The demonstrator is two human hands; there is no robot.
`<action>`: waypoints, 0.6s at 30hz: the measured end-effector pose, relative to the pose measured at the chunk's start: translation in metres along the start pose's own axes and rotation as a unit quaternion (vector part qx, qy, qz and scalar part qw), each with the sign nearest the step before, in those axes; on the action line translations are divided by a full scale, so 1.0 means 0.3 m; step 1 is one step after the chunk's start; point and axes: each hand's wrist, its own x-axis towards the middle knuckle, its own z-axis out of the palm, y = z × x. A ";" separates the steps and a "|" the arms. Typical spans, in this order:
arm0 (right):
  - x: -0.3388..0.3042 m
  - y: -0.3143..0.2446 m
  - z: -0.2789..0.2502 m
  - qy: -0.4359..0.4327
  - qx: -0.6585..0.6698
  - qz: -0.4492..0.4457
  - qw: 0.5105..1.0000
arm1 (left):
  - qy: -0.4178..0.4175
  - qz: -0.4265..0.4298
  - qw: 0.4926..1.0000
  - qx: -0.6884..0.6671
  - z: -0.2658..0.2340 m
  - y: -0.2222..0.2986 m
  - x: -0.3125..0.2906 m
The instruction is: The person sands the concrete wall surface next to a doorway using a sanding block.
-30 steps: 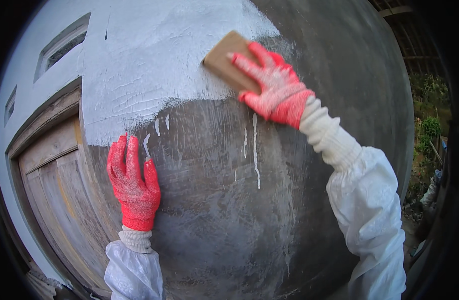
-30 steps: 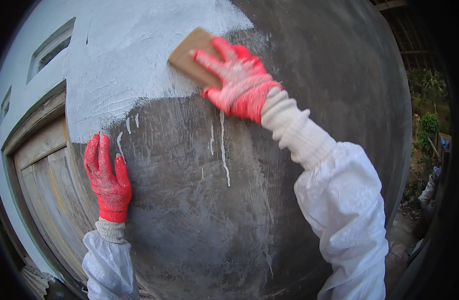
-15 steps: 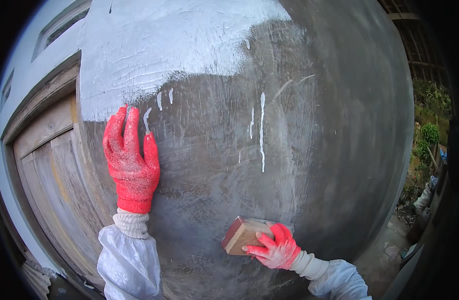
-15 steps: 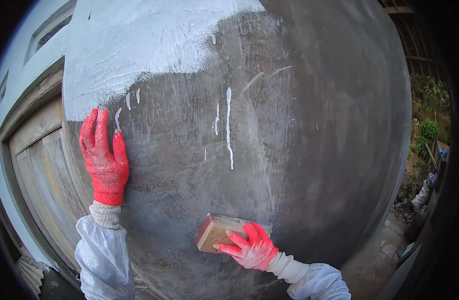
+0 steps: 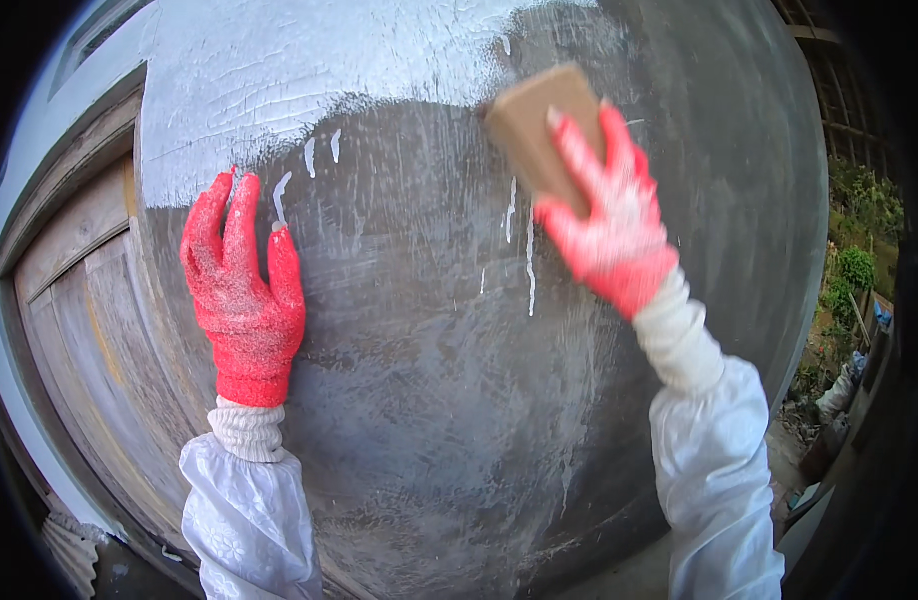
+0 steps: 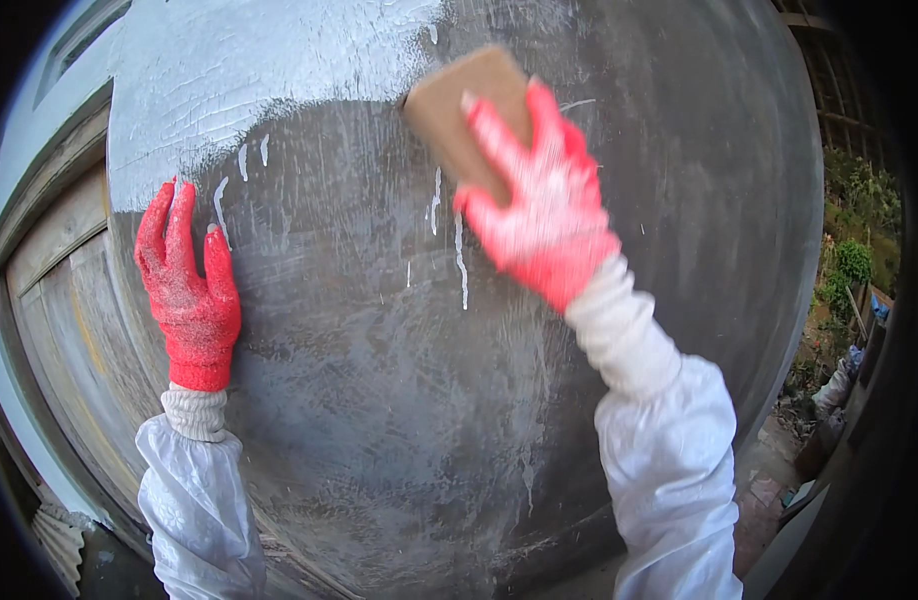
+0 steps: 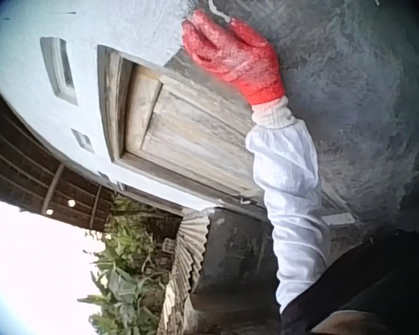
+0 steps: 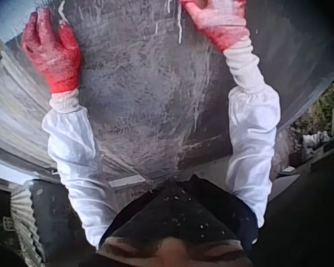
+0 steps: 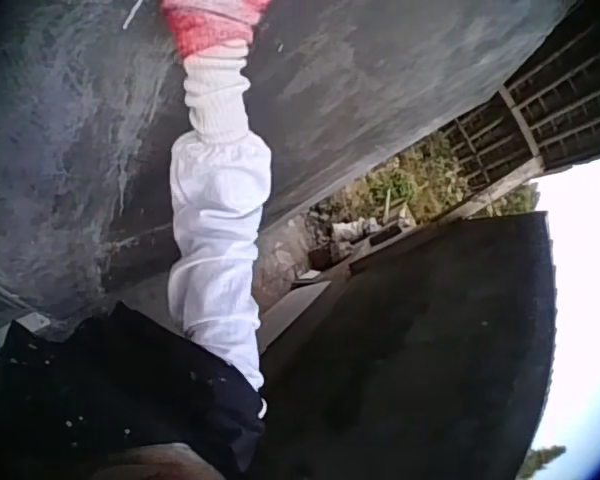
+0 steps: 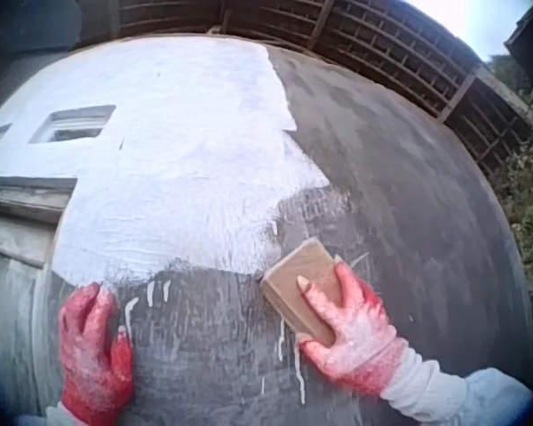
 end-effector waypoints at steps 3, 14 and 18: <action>-0.491 -0.173 -0.062 -0.232 0.092 -0.177 0.952 | -0.001 0.005 1.000 0.021 -0.036 -0.026 0.007; -0.163 -0.003 -0.066 -0.083 0.056 -0.162 0.982 | -0.008 0.007 1.000 0.000 -0.006 0.001 0.002; 0.244 0.226 -0.040 0.044 -0.094 0.105 0.989 | 0.001 0.006 1.000 -0.009 0.005 0.025 0.017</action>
